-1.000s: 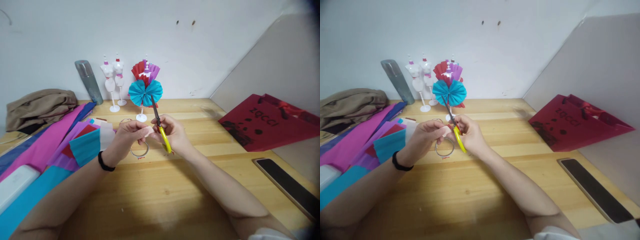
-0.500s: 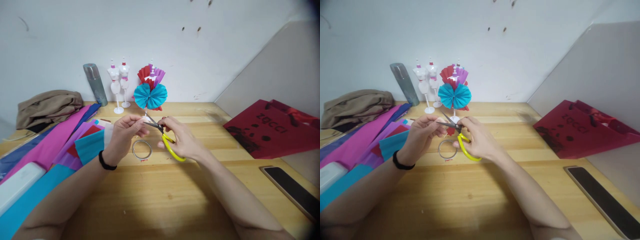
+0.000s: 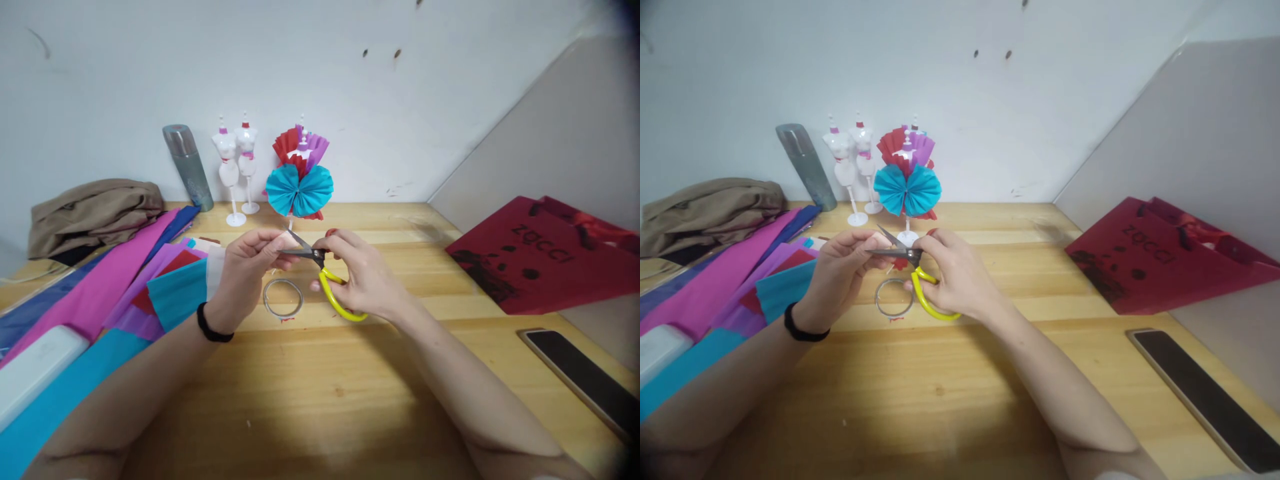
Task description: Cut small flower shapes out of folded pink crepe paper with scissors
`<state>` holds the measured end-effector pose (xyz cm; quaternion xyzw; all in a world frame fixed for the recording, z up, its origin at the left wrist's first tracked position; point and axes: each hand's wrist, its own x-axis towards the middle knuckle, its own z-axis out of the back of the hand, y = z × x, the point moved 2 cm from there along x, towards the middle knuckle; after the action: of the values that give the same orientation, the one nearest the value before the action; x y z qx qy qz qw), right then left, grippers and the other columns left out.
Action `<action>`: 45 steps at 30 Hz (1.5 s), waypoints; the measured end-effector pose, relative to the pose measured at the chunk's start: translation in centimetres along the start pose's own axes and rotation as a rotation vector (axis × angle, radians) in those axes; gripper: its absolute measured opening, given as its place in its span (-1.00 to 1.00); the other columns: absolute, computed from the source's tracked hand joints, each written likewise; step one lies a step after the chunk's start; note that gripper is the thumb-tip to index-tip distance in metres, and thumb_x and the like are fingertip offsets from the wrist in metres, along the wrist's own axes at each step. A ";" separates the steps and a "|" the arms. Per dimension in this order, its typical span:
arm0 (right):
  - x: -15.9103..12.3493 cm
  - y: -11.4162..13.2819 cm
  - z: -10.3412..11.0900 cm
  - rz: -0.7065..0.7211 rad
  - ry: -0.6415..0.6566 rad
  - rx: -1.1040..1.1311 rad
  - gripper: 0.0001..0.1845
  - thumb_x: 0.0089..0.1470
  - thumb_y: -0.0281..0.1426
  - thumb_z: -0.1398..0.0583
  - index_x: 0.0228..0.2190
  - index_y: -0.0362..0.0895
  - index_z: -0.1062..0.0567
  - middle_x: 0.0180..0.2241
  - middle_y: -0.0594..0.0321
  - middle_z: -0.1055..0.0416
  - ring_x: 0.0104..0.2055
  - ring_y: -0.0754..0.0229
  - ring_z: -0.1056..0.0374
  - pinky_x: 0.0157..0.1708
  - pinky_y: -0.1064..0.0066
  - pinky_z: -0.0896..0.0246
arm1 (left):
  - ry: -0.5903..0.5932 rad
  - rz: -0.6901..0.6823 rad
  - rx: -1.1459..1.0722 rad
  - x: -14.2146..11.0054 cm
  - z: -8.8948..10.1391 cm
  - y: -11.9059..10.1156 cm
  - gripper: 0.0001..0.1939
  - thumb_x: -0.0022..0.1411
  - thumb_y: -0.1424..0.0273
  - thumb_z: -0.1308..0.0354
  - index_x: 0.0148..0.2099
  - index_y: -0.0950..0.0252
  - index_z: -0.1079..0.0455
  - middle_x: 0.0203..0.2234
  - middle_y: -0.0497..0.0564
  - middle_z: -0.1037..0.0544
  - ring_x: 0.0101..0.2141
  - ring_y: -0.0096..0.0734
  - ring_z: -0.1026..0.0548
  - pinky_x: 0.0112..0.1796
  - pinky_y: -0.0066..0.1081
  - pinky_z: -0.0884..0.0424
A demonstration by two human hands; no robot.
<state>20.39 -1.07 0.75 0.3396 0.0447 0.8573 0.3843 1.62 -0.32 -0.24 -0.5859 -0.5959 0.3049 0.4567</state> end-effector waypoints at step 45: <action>-0.4 -0.9 -0.2 0.028 -0.110 -0.035 -0.65 0.14 -0.10 -0.26 -0.20 -0.10 -0.58 -0.52 0.25 -0.36 -0.57 0.27 -0.19 -0.56 0.41 -0.08 | -0.009 0.022 -0.045 0.1 -0.1 0.3 -0.67 -0.06 0.27 -0.48 -0.33 0.30 -0.46 -0.52 0.00 -0.65 -0.51 -0.40 -0.62 -0.45 -0.50 -0.52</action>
<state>21.03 -0.71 0.05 0.3802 0.0037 0.8431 0.3802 1.79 -0.23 -0.45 -0.6011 -0.5981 0.2990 0.4377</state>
